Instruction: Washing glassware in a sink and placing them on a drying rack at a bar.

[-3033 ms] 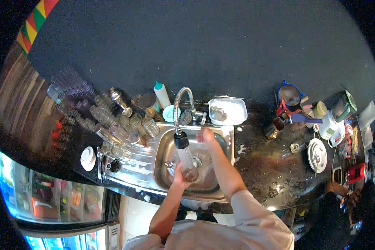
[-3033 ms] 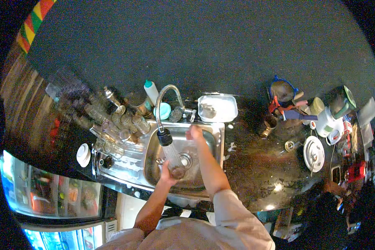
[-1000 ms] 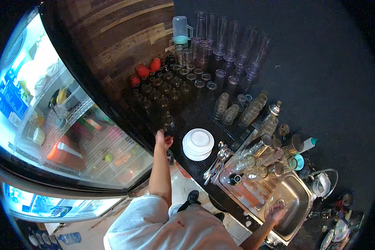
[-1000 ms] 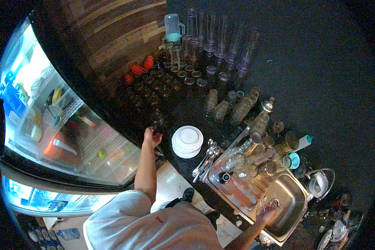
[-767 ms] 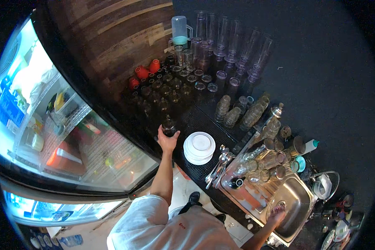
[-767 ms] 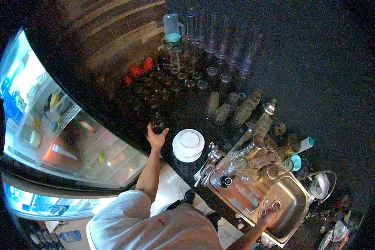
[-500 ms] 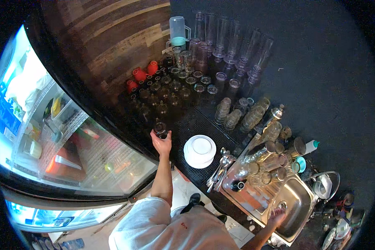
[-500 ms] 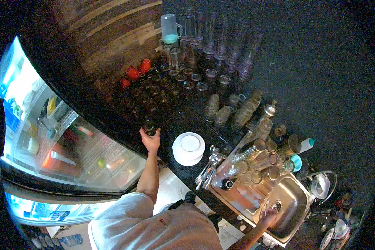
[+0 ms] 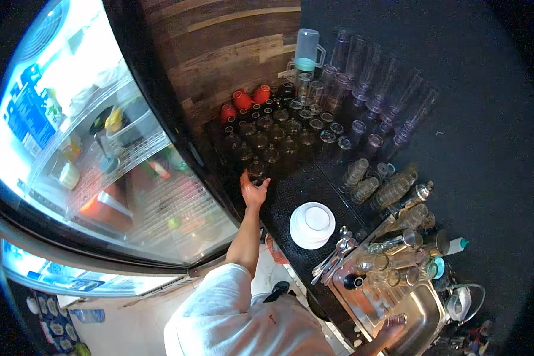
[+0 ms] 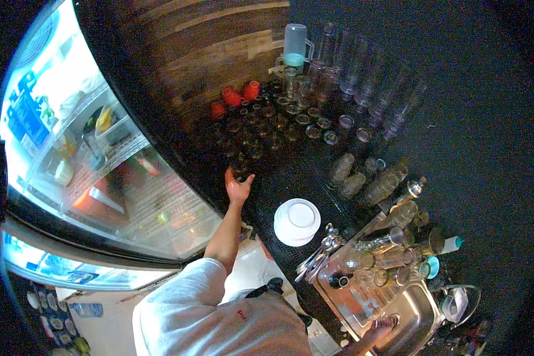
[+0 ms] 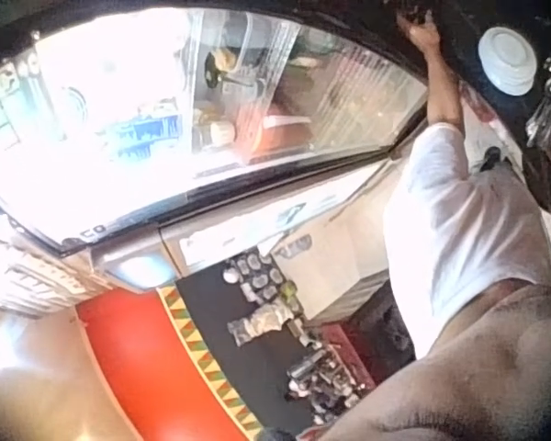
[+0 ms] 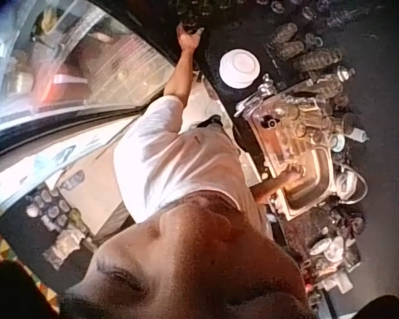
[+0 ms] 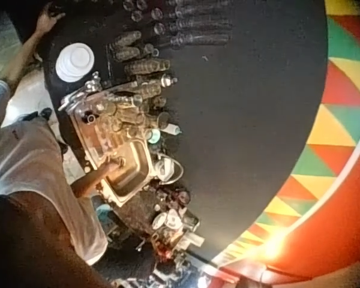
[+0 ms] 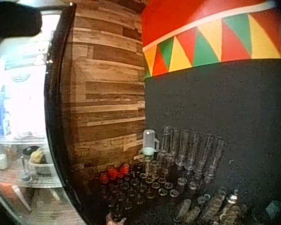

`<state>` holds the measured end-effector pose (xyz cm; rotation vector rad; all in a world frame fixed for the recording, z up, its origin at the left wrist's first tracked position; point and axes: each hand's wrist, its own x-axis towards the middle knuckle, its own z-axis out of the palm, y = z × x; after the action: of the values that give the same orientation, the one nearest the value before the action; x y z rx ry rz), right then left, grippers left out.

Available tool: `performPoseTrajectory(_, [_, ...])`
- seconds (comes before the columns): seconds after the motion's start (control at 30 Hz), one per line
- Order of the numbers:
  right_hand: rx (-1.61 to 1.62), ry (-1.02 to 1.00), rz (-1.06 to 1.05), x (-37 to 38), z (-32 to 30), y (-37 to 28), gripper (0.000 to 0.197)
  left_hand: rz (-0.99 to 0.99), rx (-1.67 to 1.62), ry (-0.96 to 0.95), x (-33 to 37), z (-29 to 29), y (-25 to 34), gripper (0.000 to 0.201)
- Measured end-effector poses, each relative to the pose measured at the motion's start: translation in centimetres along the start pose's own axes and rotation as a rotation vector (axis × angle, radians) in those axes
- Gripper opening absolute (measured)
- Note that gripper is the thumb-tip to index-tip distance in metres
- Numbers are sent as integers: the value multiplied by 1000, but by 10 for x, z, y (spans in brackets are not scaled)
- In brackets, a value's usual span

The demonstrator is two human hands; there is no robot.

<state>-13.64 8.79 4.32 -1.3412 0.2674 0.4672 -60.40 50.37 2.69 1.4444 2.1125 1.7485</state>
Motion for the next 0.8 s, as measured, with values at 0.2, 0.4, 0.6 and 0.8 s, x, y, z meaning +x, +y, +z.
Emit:
performPoseTrajectory(0.2, [-20, -77, -41, 18, -9, 7, 17, -35, -105, -195, 4, 6, -8, 72])
performPoseTrajectory(0.4, [26, -189, 8, 4, -25, -9, 7, -102, -139, -189, 6, -2, -28, 84])
performPoseTrajectory(0.6, [54, 105, -63, 9, -93, -28, 14, -79, -227, -132, -24, -16, 11, 63])
performPoseTrajectory(0.8, [56, 138, -118, 25, -140, -58, 12, 218, -277, -459, -196, -66, 152, 16])
